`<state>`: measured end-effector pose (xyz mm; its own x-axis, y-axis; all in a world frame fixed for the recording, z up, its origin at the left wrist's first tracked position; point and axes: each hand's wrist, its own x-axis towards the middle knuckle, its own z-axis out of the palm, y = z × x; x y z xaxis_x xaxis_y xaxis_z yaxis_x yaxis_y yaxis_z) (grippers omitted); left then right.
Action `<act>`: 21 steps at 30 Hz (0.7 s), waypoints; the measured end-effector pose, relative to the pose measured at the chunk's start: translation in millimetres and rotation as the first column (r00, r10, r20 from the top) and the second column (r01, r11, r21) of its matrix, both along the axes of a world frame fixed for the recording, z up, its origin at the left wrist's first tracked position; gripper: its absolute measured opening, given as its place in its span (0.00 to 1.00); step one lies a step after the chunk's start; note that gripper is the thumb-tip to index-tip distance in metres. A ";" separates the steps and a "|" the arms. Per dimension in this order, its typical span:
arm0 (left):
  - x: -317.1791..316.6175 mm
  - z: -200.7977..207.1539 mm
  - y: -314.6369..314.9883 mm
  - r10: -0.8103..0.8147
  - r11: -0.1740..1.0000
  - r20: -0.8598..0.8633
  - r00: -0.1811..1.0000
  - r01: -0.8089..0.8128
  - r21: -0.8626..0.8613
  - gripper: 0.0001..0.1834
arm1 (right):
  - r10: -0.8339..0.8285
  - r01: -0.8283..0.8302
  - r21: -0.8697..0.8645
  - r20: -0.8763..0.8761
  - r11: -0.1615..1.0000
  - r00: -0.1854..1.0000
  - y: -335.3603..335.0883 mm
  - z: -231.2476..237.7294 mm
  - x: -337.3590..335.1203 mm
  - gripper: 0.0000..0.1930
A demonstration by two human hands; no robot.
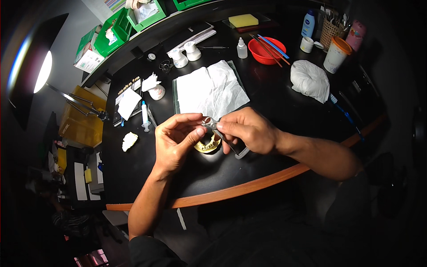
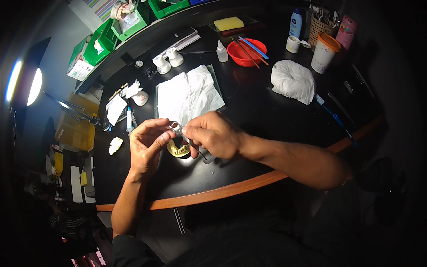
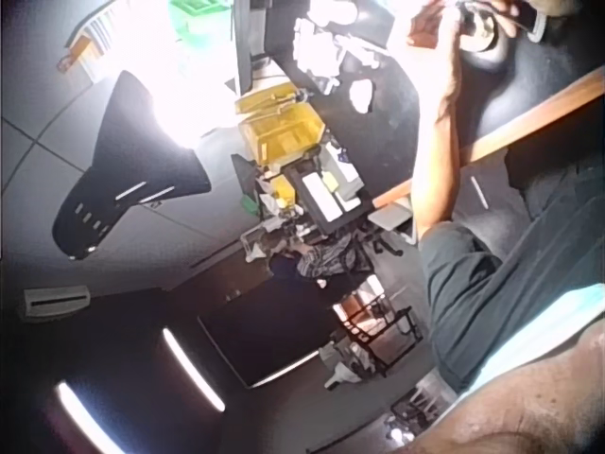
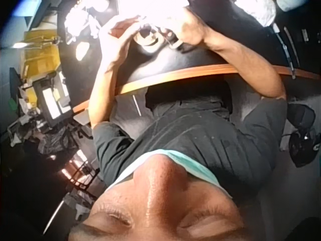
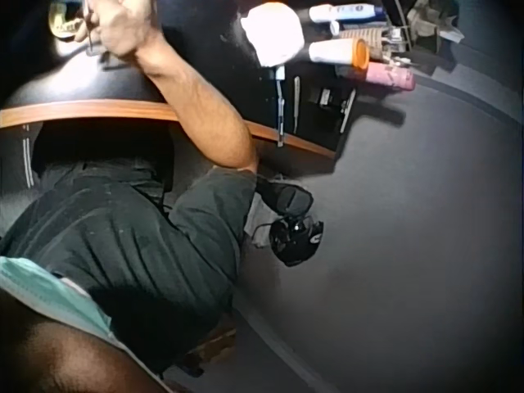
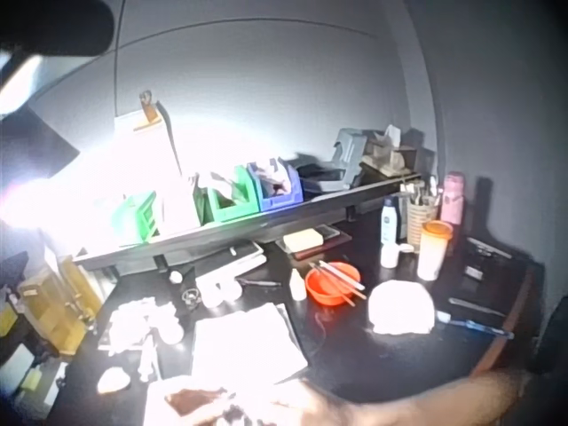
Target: The person holds a dental prosthesis and uses a pen-like tool to scrape and adjust its surface. They then wipe the work area with a paper towel and use a metal caliper to measure and adjust the prosthesis, repeatedly opening and closing the caliper while holding the object.
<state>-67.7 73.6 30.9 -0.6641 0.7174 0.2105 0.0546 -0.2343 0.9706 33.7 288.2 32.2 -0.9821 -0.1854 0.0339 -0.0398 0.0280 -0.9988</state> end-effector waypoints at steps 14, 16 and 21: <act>-4.6 -1.8 -0.6 0.034 0.998 0.014 0.999 -0.033 -0.058 0.13 | 0.039 -0.037 -0.043 0.035 0.998 0.999 -1.4 -5.9 -3.1 0.19; -5.8 -3.5 -1.3 0.028 0.998 0.019 0.999 -0.027 -0.055 0.13 | -0.015 0.013 0.067 0.030 0.998 0.999 -4.5 0.8 0.9 0.18; -7.1 -5.5 -2.6 0.005 1.000 0.061 0.998 -0.003 -0.028 0.12 | -0.047 0.055 0.201 -0.043 0.978 0.998 -7.6 8.7 7.3 0.18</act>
